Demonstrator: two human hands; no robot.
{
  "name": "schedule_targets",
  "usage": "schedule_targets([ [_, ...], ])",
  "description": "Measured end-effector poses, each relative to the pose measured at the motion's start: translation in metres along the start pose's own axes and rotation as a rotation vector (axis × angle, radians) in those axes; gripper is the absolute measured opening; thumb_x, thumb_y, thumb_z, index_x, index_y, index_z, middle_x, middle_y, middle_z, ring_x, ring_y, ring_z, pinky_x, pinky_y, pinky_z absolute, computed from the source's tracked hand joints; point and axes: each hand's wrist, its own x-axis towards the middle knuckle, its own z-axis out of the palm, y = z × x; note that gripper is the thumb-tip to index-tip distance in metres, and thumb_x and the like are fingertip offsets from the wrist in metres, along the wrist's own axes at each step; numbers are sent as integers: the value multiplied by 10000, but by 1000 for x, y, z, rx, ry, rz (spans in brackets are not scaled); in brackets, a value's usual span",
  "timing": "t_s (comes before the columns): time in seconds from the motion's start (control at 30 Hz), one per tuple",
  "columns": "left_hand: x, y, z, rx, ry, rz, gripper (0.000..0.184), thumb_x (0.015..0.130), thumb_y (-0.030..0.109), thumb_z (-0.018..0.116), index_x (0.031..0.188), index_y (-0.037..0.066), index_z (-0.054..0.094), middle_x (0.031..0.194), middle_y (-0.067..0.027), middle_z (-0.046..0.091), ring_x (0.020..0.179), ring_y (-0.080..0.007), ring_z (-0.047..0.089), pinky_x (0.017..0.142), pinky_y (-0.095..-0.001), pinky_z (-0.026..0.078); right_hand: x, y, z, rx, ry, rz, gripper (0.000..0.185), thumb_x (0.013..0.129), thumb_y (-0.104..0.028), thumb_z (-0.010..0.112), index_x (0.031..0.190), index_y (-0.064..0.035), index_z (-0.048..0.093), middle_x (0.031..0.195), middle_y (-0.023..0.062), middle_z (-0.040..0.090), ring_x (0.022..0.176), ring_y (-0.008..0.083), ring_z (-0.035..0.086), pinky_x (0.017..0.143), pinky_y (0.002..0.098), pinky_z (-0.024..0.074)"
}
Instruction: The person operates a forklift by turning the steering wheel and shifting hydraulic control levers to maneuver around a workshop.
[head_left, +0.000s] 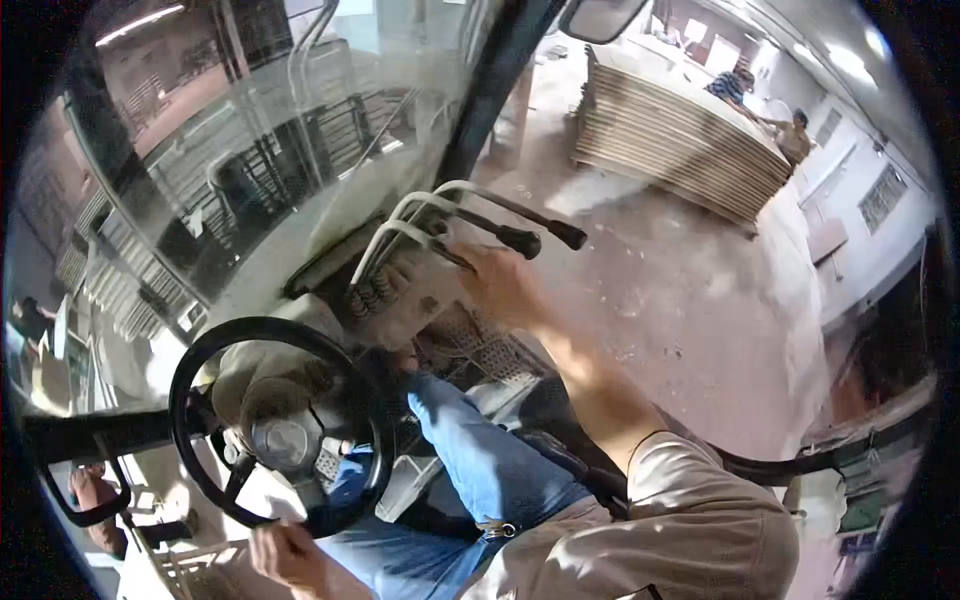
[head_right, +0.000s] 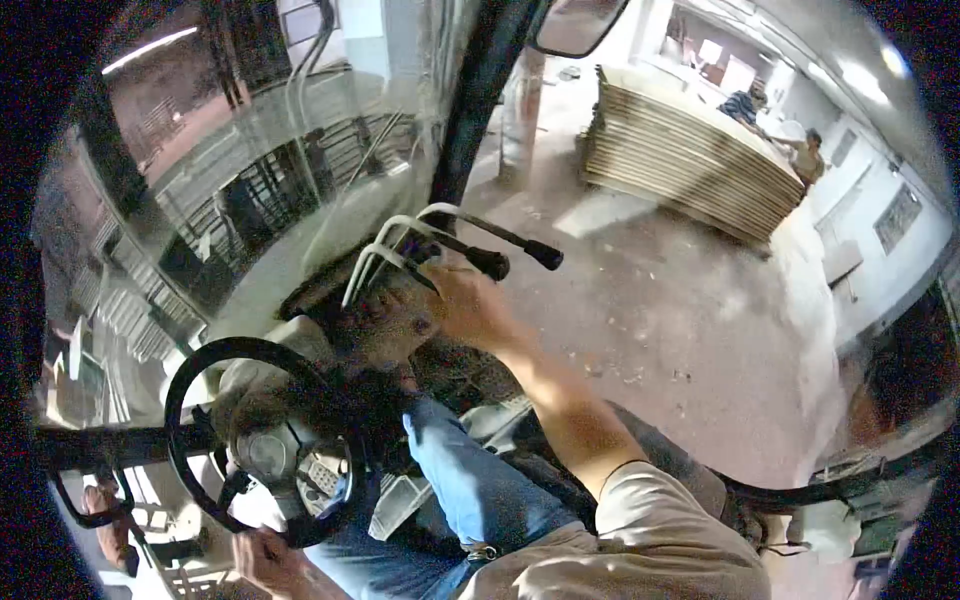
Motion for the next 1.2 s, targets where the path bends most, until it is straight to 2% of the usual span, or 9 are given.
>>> schedule_targets([
  [0.03, 15, -41, 5, 180, 83, 32, 354, 1011, 151, 608, 689, 27, 530, 644, -130, 518, 544, -322, 511, 535, -478, 420, 2, 7, 1, -8, 12, 18, 379, 925, -131, 648, 1290, -31, 653, 1145, 267, 694, 1074, 442, 674, 922, 465, 552],
  [0.07, 32, -67, 12, 97, 135, -223, 345, 1050, 200, 588, 772, -3, 607, 717, -152, 585, 602, -316, 581, 580, -459, 464, 0, 19, 2, 22, 55, -51, 380, 916, -132, 654, 1282, -29, 656, 1129, 267, 697, 1052, 444, 678, 910, 468, 556],
  [0.13, 110, -67, 31, 177, 242, -47, 348, 1077, 278, 556, 917, -6, 680, 791, -146, 677, 614, -261, 595, 586, -396, 471, -10, 41, 0, 39, 118, -105, 381, 908, -132, 659, 1274, -28, 659, 1114, 267, 699, 1030, 447, 681, 899, 470, 559],
  [0.23, 206, -30, 82, 86, 37, -103, 366, 1067, 323, 562, 895, 15, 658, 729, -178, 643, 580, -331, 532, 583, -407, 436, -9, 56, 1, 149, 115, -84, 382, 897, -126, 659, 1265, -23, 659, 1093, 262, 705, 1017, 435, 686, 886, 473, 559],
  [0.3, 234, 9, 124, 87, 44, 156, 404, 1054, 370, 576, 858, 25, 655, 661, -133, 589, 555, -320, 530, 573, -446, 422, -11, 57, -1, -4, 84, -116, 382, 895, -126, 658, 1263, -23, 659, 1080, 256, 708, 1025, 429, 683, 893, 476, 555],
  [0.47, 215, 100, 142, 10, 67, 241, 343, 1033, 301, 623, 795, 55, 624, 674, -108, 579, 599, -279, 562, 589, -431, 436, -20, 79, 8, -7, 122, -91, 408, 877, -135, 670, 1270, -26, 657, 1076, 247, 707, 1043, 422, 672, 910, 487, 541],
  [0.97, 206, 84, 132, -6, 149, 171, 361, 1042, 280, 622, 757, 62, 586, 648, -61, 550, 536, -228, 507, 533, -368, 415, -25, 61, 10, -132, -15, 7, 389, 876, -118, 618, 1250, -16, 660, 1121, 263, 688, 1041, 427, 677, 927, 476, 542],
  [1.03, 207, 83, 131, 8, 160, 155, 367, 1046, 286, 616, 757, 61, 588, 641, -54, 548, 533, -224, 505, 529, -366, 413, -24, 65, 15, -101, 79, -70, 251, 896, -126, 615, 1119, -16, 647, 947, 169, 713, 913, 331, 716, 758, 428, 563],
  [1.2, 218, 64, 130, 11, 152, 172, 377, 1020, 310, 634, 707, 101, 609, 598, -42, 554, 506, -154, 497, 502, -326, 404, -26, 36, -5, 65, -31, 100, 317, 947, -160, 577, 1229, -52, 675, 962, 238, 713, 952, 383, 712, 820, 469, 570],
])
